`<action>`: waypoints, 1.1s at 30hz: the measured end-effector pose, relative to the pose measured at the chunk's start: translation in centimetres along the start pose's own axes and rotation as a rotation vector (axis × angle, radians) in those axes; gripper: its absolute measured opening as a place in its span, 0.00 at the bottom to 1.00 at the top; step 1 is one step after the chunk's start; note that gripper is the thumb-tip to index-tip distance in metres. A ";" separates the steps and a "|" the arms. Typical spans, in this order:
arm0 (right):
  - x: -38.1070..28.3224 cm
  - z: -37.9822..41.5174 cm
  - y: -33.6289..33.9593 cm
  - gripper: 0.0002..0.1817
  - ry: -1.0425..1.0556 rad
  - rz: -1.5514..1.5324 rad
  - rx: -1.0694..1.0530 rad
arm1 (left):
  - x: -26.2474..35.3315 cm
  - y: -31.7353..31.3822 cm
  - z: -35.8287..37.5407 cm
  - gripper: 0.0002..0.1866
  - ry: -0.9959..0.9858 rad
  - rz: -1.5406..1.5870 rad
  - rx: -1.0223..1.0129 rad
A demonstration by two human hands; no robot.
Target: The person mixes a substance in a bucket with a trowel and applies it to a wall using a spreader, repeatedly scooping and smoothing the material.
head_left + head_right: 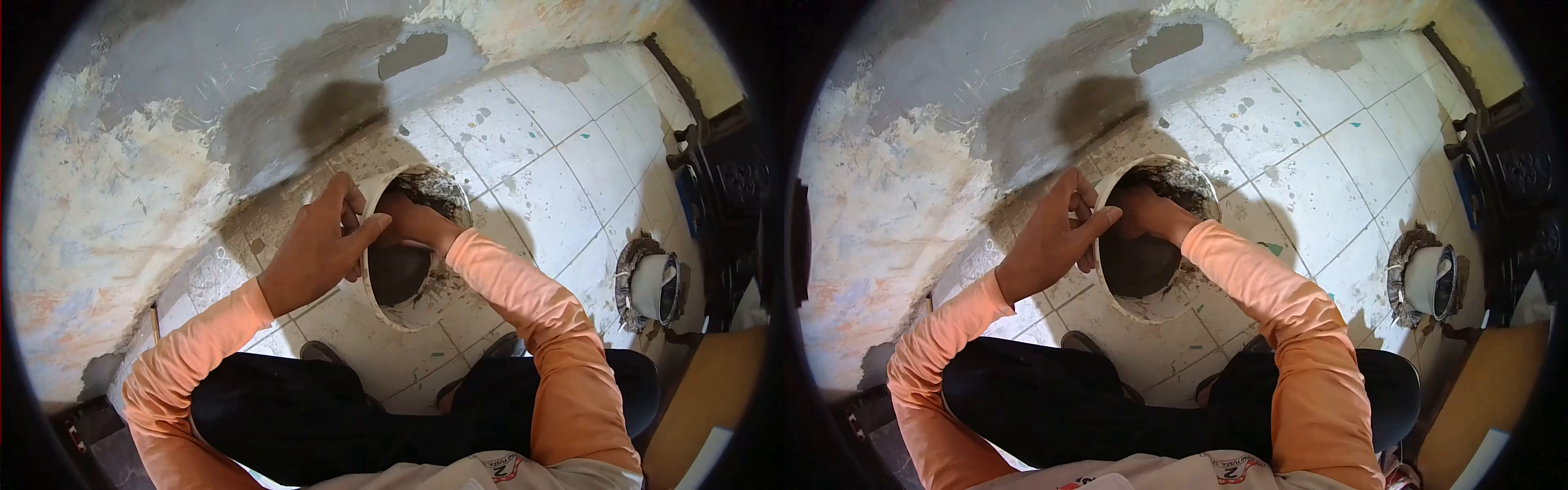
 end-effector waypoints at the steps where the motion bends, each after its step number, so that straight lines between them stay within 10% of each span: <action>1: 0.8 0.5 -0.5 0.17 -0.256 -0.159 -0.243 | 0.0 -0.2 -0.1 0.19 -0.004 0.007 -0.007; 8: 1.5 -0.3 -1.5 0.23 0.180 -0.485 -0.412 | -0.5 -0.1 -0.5 0.19 -0.048 0.050 0.000; 33: 3.1 6.3 10.2 0.22 -0.191 -1.190 -0.175 | -4.7 6.8 0.7 0.17 0.023 0.084 0.225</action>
Point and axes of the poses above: each hand's wrist, its own z-axis away from the middle knuckle, its own y-axis out of the back of the hand, x = y × z, the point moved 6 cm from there along -z, towards the middle knuckle, and after that the axes turned 3 degrees about -y, right-handed, at the moved point
